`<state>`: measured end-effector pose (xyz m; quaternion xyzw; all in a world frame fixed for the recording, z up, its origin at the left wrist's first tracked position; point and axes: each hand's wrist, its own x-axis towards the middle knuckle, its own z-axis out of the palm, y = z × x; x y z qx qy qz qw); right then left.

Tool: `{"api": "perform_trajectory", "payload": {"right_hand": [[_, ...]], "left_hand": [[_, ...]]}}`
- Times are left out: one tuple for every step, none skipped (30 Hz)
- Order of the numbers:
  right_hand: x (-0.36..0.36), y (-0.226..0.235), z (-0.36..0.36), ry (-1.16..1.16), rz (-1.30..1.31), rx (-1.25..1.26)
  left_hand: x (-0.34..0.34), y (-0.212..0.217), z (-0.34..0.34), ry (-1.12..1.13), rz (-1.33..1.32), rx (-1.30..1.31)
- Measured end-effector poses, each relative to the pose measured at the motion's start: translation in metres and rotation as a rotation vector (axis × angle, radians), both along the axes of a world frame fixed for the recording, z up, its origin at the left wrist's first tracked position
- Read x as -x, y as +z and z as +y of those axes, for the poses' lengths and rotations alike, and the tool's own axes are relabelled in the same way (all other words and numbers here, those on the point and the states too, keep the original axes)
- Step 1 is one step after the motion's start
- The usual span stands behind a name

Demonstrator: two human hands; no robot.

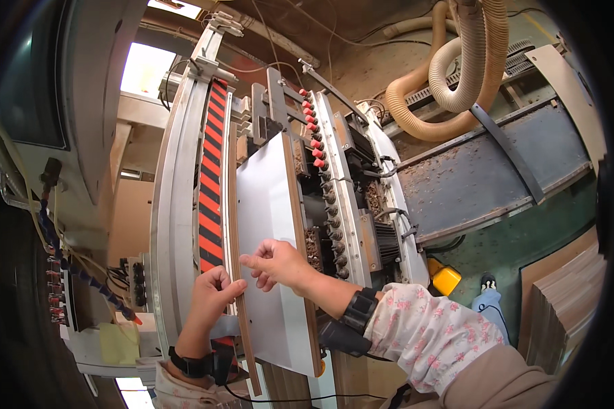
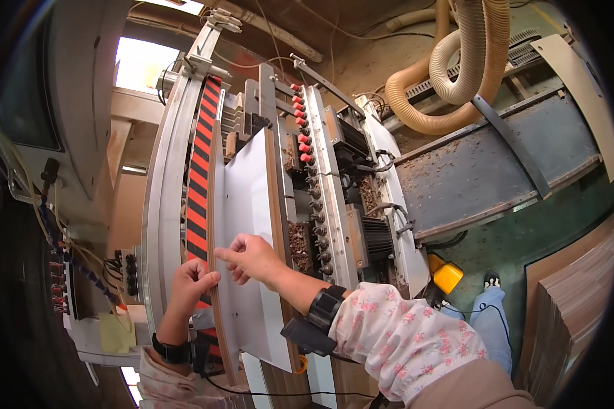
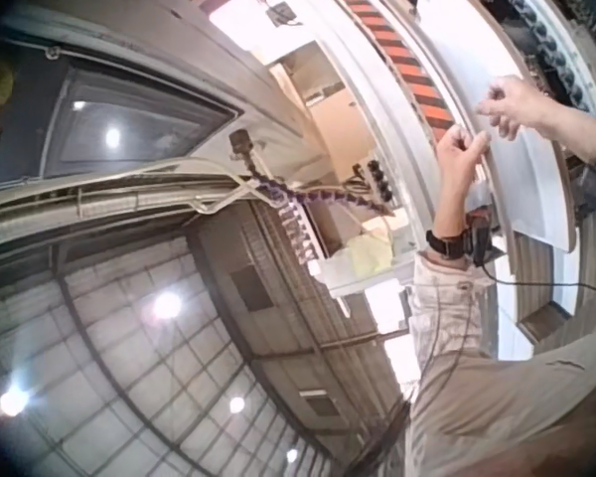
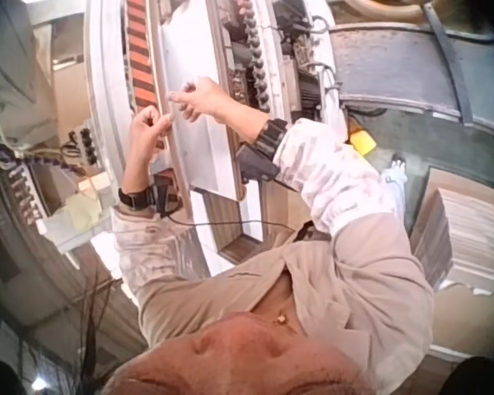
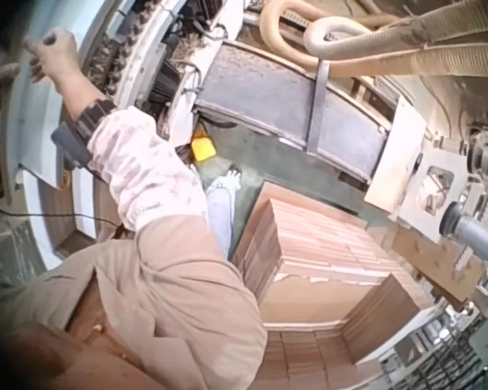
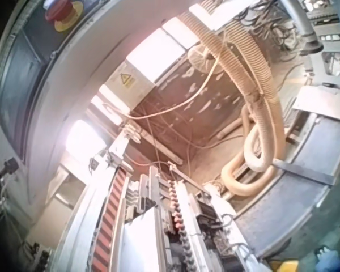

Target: The person repeatedly picks up white rectangular wood panels from a stack and feeds them into an edge banding machine. After the machine processes the panel, the person retrieves it and places it onto a growing stack of finished panels.

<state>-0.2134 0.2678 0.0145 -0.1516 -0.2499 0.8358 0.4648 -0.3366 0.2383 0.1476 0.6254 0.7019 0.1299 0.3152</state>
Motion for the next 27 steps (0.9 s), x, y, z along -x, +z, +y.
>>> {"api": "perform_trajectory", "payload": {"right_hand": [[0.002,-0.002,0.002,0.004,0.009,-0.009],[0.000,-0.002,0.002,0.013,0.012,0.003],[-0.001,-0.001,0.003,0.017,0.005,0.000],[-0.001,-0.001,0.005,0.019,-0.001,-0.004],[-0.001,0.000,0.006,0.018,-0.005,-0.008],[0.001,-0.001,0.007,-0.020,-0.056,-0.018],[0.003,-0.002,0.008,-0.060,-0.108,-0.028],[0.001,-0.001,0.010,-0.107,-0.158,-0.036],[0.001,0.000,0.010,-0.093,-0.110,-0.020],[0.000,0.003,0.009,-0.079,-0.063,-0.004],[0.001,0.006,0.009,-0.061,-0.013,0.010],[0.001,0.008,0.009,-0.056,-0.016,0.001],[0.001,0.009,0.010,-0.051,-0.019,-0.008],[0.000,0.011,0.010,-0.043,-0.022,-0.018],[-0.001,0.012,0.011,-0.035,-0.031,-0.037],[-0.002,0.013,0.013,-0.028,-0.040,-0.056],[-0.005,0.013,0.014,-0.020,-0.052,-0.075],[-0.006,0.013,0.016,-0.020,-0.060,-0.080],[-0.007,0.012,0.017,-0.020,-0.068,-0.084],[-0.008,0.013,0.018,-0.021,-0.075,-0.090],[-0.009,0.014,0.019,-0.033,-0.093,-0.098],[-0.011,0.015,0.018,-0.045,-0.110,-0.107],[-0.014,0.015,0.018,-0.061,-0.127,-0.114],[-0.015,0.013,0.019,-0.079,-0.165,-0.130],[-0.015,0.008,0.020,-0.096,-0.203,-0.146],[-0.017,0.005,0.020,-0.113,-0.240,-0.162],[-0.019,0.001,0.019,-0.106,-0.254,-0.139]], "left_hand": [[0.001,0.000,0.000,-0.004,0.000,0.005],[0.000,0.000,0.000,-0.008,-0.002,0.011],[0.000,-0.001,0.000,-0.012,-0.004,0.017],[0.002,-0.001,0.001,-0.010,-0.036,0.015],[0.002,0.000,0.003,-0.010,-0.066,0.013],[0.003,0.000,0.003,-0.012,-0.095,0.010],[0.006,0.001,0.002,-0.006,-0.103,0.006],[0.009,0.003,0.003,-0.008,-0.109,0.005],[0.010,0.004,0.004,-0.010,-0.115,0.004],[0.009,0.005,0.004,0.000,-0.109,0.017],[0.008,0.006,0.002,0.014,-0.101,0.029],[0.007,0.007,0.002,0.029,-0.093,0.041],[0.005,0.006,0.003,0.016,-0.093,0.043],[0.004,0.003,0.003,0.007,-0.093,0.044],[0.004,0.002,0.004,-0.003,-0.094,0.045],[0.006,0.002,0.005,-0.004,-0.090,0.050],[0.008,0.003,0.005,-0.005,-0.089,0.054],[0.010,0.003,0.005,-0.007,-0.088,0.058],[0.010,0.002,0.004,-0.008,-0.093,0.054],[0.010,0.001,0.005,-0.009,-0.097,0.049],[0.010,0.001,0.005,-0.011,-0.101,0.044],[0.010,0.001,0.005,-0.014,-0.089,0.046],[0.009,0.002,0.006,-0.021,-0.077,0.049],[0.009,0.003,0.007,-0.028,-0.064,0.052],[0.009,0.004,0.007,-0.020,-0.084,0.037],[0.010,0.005,0.006,-0.010,-0.103,0.021],[0.012,0.007,0.006,0.000,-0.122,0.005]]}}
